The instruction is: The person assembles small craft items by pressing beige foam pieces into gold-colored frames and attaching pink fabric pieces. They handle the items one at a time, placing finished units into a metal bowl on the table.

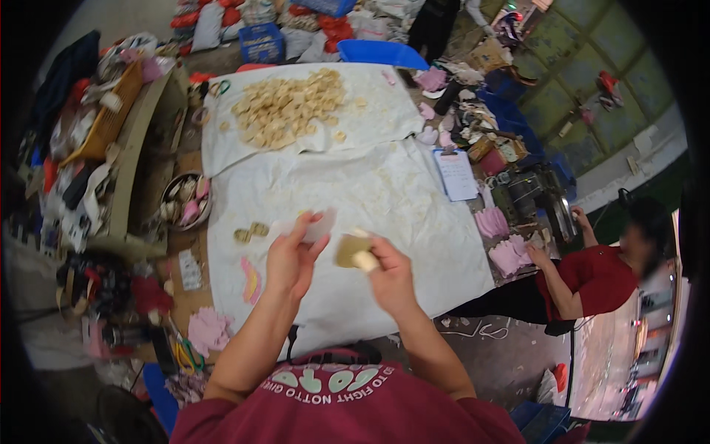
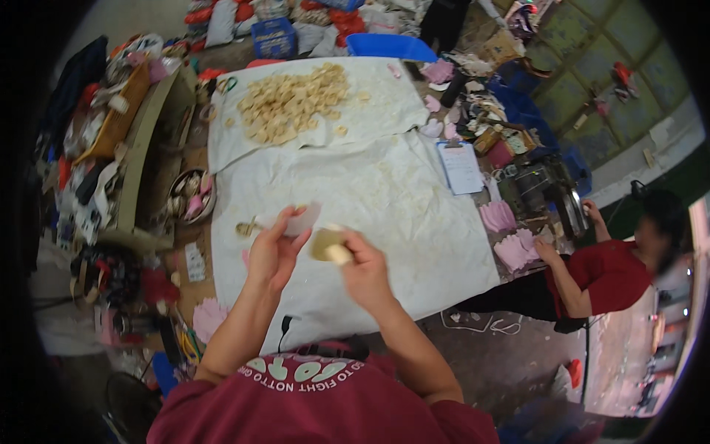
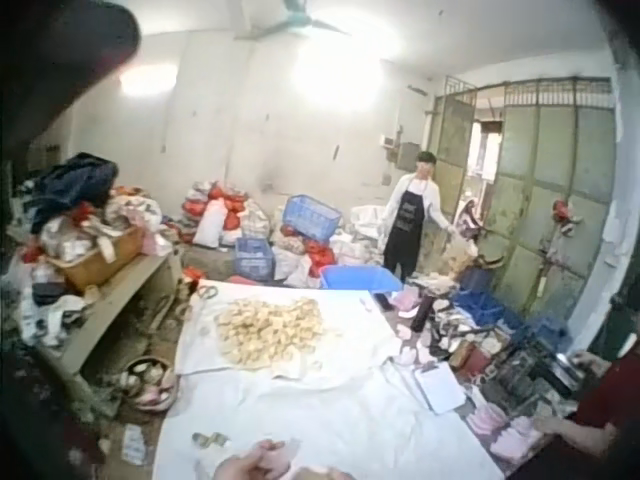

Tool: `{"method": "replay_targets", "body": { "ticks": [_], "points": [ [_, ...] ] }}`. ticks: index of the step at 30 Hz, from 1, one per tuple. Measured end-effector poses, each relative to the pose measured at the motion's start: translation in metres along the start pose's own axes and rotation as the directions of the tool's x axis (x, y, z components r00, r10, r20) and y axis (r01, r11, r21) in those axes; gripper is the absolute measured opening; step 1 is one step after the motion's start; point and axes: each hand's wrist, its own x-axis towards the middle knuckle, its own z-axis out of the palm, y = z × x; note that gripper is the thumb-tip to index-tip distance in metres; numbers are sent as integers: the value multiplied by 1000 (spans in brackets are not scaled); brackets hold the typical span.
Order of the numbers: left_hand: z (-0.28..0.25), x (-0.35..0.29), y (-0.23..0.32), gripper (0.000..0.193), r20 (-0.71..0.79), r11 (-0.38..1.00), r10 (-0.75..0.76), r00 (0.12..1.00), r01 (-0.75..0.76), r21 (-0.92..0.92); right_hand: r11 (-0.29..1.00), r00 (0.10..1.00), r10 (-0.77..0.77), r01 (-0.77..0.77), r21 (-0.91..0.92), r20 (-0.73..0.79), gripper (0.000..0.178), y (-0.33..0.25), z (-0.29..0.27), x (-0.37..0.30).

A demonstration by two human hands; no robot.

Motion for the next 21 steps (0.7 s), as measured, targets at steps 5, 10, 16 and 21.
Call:
{"method": "replay_targets", "body": {
  "ticks": [5, 10, 16, 21],
  "points": [
    [12, -40, 33, 34, 64, 994, 58, 996, -51, -102, 908, 944, -176, 266, -324, 279, 48, -55, 45, -13],
    [9, -74, 57, 39, 150, 975, 219, 964, -211, -71, 937, 934, -332, 342, -63, 133, 38, -82, 46, -10],
    [25, -110, 70, 41, 265, 958, 281, 922, -287, -20, 652, 683, -680, 729, -208, 265, 32, -100, 52, 10],
    [28, -110, 73, 40, 263, 946, 308, 914, -323, 13, 697, 704, -656, 703, -140, 271, 33, -101, 50, 15]
  ]
}}
